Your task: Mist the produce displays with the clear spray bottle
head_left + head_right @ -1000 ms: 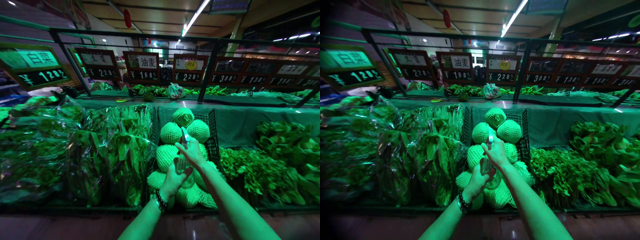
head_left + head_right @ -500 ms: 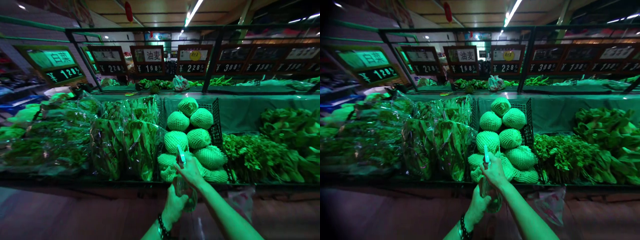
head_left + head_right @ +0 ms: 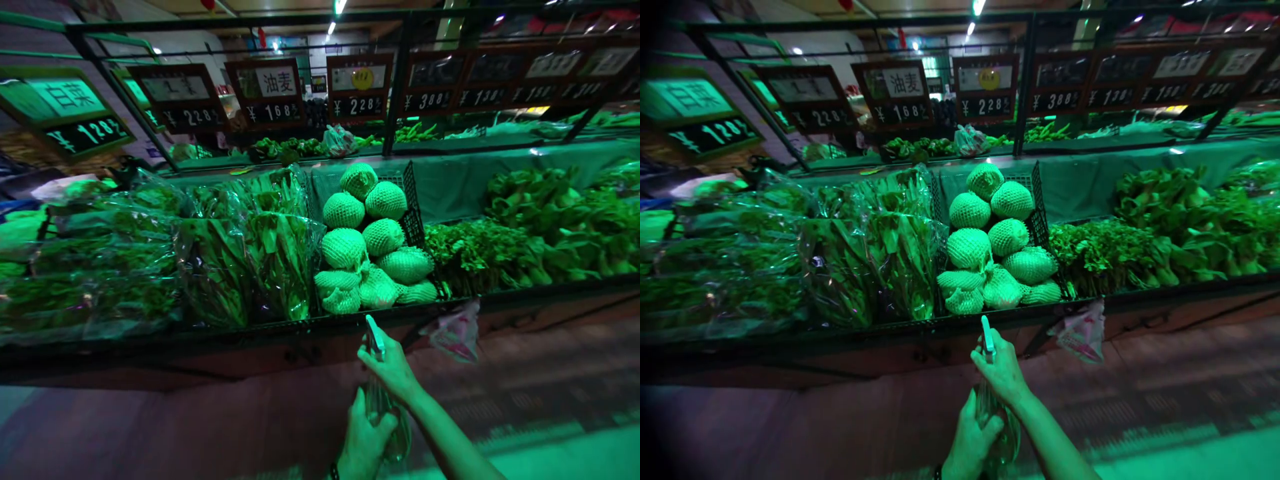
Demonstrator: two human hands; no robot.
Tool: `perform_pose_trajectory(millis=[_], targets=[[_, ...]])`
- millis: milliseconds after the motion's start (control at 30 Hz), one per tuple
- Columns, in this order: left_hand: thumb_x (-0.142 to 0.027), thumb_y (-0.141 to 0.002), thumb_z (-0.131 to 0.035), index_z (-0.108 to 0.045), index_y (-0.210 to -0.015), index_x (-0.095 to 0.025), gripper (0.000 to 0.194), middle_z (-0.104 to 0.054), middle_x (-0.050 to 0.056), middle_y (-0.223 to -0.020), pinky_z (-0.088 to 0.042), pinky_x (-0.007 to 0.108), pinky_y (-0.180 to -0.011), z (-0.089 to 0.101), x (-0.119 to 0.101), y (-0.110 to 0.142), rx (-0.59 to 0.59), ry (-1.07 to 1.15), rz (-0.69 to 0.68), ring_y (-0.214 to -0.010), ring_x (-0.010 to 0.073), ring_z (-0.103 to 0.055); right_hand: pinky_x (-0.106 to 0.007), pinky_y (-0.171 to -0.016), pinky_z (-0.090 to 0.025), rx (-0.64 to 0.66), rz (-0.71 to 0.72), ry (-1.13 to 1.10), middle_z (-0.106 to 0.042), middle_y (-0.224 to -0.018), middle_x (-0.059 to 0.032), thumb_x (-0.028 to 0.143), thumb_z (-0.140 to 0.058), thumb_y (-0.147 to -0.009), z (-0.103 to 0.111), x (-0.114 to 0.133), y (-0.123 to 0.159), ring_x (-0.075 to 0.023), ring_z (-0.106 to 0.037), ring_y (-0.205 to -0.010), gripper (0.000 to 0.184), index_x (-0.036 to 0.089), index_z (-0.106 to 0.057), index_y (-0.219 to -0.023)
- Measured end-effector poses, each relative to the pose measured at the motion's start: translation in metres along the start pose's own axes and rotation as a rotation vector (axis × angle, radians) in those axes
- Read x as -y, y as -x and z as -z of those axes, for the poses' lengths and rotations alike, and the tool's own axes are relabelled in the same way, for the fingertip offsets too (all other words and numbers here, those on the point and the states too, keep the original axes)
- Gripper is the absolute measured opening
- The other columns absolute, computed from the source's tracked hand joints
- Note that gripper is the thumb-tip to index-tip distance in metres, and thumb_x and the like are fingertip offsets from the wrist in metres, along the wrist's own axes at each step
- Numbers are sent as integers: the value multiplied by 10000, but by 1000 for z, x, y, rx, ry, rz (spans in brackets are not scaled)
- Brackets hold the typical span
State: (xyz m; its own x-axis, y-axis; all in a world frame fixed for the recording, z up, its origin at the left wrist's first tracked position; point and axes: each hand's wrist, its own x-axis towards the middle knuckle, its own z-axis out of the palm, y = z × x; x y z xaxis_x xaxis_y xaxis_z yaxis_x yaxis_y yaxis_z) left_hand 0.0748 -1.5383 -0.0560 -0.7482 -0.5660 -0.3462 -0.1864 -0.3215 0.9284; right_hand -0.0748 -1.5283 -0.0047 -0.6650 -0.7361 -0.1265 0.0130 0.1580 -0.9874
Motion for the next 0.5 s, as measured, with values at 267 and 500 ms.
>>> perform_pose_trajectory(millis=[267, 500], targets=[[-498, -802, -825, -596, -1169, -167, 546, -824, 136, -1088, -594, 403, -864, 10, -8, 28, 88, -97, -58, -950, 279, -751, -273, -602, -490, -61, 93, -16, -671, -824, 27, 477, -772, -905, -3, 22, 42, -138, -556, -623, 357, 200, -661, -1101], [-463, -740, -796, -591, -1132, -166, 533, -802, 131, -1034, -565, 396, -809, 2, -31, 36, 134, -150, -72, -872, 259, -725, -286, -640, -491, -144, 160, -6, -691, -902, 7, 479, -751, -926, 6, 41, 59, -145, -545, -653, 422, 200, -675, -1232]])
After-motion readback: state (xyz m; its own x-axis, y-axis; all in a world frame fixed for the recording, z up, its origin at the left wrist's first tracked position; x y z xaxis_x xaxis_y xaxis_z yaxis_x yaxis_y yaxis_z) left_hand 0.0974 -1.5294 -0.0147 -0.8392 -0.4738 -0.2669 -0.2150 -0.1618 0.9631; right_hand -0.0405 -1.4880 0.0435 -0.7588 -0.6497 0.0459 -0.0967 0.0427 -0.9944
